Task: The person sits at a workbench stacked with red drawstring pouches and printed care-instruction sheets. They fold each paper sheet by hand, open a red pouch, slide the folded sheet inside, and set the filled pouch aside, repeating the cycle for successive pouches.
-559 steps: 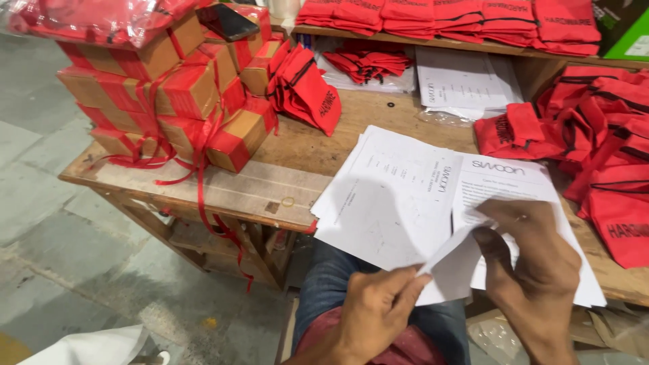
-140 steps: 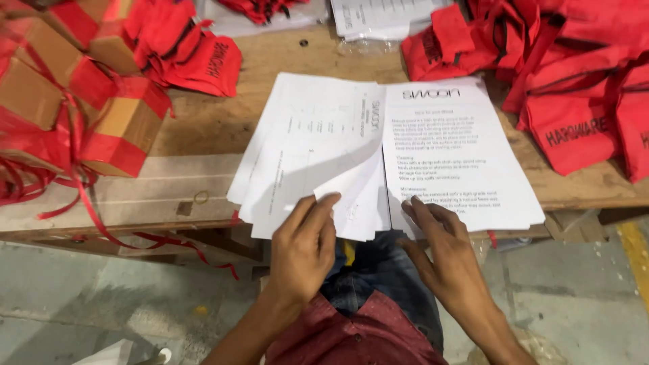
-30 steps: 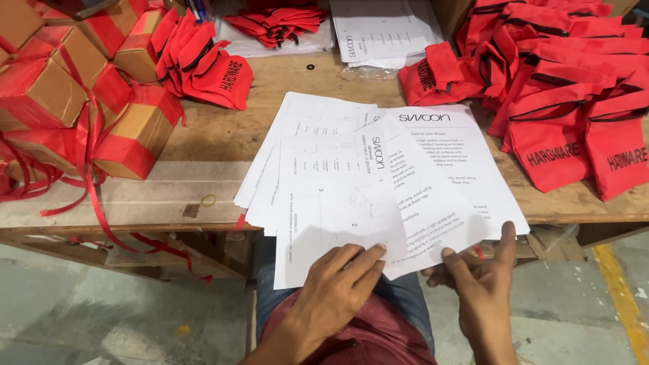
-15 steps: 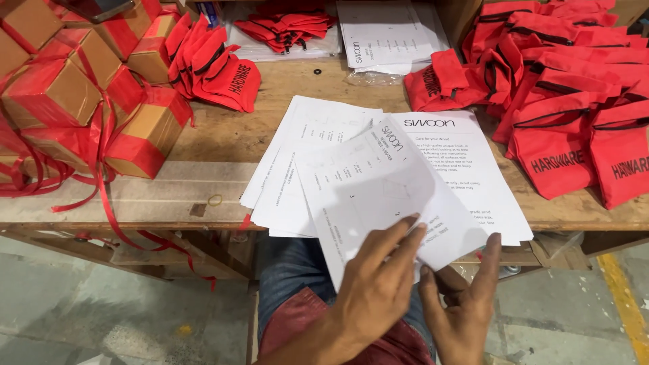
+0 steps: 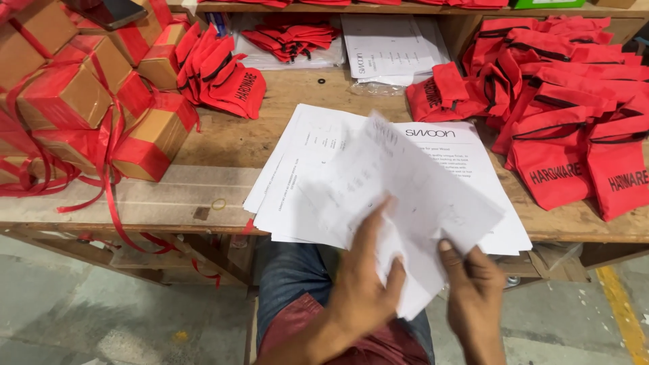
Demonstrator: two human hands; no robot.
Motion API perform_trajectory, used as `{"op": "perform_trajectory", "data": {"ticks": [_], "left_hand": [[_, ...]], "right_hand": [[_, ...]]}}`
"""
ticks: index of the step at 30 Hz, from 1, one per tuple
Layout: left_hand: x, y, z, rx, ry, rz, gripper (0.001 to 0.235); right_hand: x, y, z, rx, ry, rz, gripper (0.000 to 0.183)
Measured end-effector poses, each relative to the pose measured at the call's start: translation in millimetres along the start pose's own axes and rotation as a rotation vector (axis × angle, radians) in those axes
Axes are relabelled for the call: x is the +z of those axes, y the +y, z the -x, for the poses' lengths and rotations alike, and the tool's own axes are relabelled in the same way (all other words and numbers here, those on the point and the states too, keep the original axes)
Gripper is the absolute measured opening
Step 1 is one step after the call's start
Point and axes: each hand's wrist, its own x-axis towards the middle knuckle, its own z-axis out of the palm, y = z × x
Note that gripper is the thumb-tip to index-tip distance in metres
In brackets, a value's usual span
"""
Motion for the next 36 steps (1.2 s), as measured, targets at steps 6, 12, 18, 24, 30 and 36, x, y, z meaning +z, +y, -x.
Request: {"op": "perform_trajectory", "data": {"ticks": [6, 12, 18, 24, 30, 36], "left_hand": [[-110, -52, -87, 0.279, 0.424, -0.587, 0.115], [-123, -72, -92, -0.023, 0.328, -0.008, 0.051], [-112, -87, -85, 0.233, 0.513, 0.168, 0.048], [-109, -94, -77, 0.199, 0.507, -0.102, 0.036], [-108, -84, -80, 0.153, 0.544, -0.083, 0.034], [-103, -62, -83, 0.159, 0.632, -0.203, 0.035]], "right_hand": [[-16, -24, -64, -0.349, -0.069, 0.097, 0.026], [16, -11, -148, -0.384, -0.259, -0.204, 0.014], [36, -9, -157, -0.464, -0.401, -0.216, 0.02], [42, -9, -148, -0.435, -0.411, -0.121, 0.035], [41, -2, -155, -0.407, -0.292, -0.043, 0.023], [45, -14, -142, -0.488, -0.195, 0.001, 0.014]]}}
